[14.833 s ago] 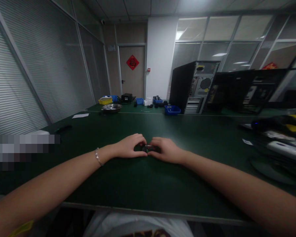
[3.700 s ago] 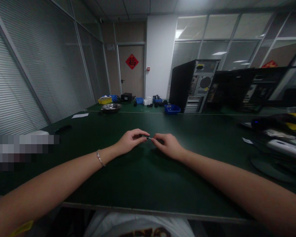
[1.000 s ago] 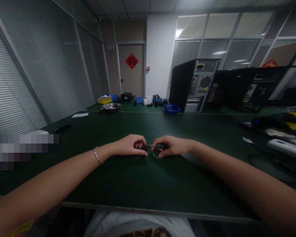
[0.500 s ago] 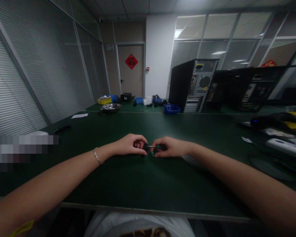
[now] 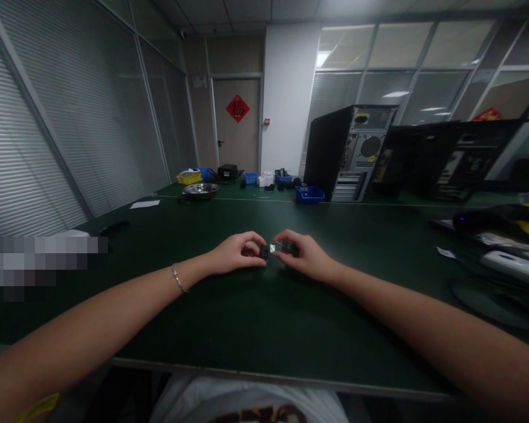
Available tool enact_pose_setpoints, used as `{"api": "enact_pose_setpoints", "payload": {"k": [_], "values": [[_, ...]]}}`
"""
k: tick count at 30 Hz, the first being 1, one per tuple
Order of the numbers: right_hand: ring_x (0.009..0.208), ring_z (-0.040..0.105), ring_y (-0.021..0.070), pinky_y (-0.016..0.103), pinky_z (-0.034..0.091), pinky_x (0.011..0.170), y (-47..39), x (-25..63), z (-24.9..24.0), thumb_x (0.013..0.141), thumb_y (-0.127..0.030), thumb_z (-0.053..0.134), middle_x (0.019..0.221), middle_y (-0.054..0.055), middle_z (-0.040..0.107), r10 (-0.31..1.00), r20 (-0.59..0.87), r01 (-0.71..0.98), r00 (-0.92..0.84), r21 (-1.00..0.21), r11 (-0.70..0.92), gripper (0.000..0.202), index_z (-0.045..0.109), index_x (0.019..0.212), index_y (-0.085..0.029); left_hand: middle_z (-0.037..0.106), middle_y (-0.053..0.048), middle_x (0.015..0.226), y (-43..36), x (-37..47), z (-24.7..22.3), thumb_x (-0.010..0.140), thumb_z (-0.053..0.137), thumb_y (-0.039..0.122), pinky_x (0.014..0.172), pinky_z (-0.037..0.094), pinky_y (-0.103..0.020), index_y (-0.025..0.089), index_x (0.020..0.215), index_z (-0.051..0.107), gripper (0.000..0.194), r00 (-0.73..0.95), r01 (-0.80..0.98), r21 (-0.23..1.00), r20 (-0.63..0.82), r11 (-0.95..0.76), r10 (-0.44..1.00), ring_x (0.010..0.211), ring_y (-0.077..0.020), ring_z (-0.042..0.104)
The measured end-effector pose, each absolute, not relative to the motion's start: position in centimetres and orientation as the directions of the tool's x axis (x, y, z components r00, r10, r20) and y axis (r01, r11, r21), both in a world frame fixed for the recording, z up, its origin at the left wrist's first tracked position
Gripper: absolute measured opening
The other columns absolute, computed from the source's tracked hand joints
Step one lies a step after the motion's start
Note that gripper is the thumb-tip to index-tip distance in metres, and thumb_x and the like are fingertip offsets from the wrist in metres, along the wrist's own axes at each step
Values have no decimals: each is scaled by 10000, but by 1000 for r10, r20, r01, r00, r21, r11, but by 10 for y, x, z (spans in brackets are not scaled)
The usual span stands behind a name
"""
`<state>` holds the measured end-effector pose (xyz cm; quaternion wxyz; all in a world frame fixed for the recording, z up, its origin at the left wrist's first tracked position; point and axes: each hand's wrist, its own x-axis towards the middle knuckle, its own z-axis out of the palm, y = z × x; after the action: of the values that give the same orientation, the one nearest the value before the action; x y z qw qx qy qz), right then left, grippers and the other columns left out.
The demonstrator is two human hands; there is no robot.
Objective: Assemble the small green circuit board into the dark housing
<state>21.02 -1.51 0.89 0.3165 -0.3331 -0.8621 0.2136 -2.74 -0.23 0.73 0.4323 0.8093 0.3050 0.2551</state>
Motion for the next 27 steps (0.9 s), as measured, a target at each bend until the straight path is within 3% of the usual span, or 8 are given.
{"api": "enact_pose_setpoints", "payload": {"k": [10, 17, 27], "values": [[687, 574, 136, 237, 416, 588, -26, 206, 12, 845, -257, 591, 860, 30, 649, 670, 400, 467, -625, -497, 732, 231, 582, 1062, -176, 693, -39, 882, -1, -22, 2, 739, 735, 312, 751, 475, -323, 161, 1066, 511, 424, 665, 270, 864, 152, -426, 731, 844, -197, 660], [754, 601, 159, 250, 433, 636, -29, 202, 11, 849, -260, 589, 922, 47, 671, 653, 403, 480, -641, -452, 751, 224, 585, 1062, -192, 683, -29, 860, -5, -20, 6, 738, 738, 316, 736, 469, -303, 158, 1042, 500, 418, 679, 278, 839, 172, -468, 713, 822, -184, 653], [741, 607, 165, 256, 428, 647, -26, 202, 7, 855, -274, 592, 883, 43, 681, 678, 412, 570, -609, -367, 735, 277, 601, 1123, -208, 653, -19, 828, -8, -18, 6, 819, 652, 351, 670, 451, -275, 163, 1055, 501, 338, 658, 306, 789, 229, -532, 718, 764, -169, 629]]}}
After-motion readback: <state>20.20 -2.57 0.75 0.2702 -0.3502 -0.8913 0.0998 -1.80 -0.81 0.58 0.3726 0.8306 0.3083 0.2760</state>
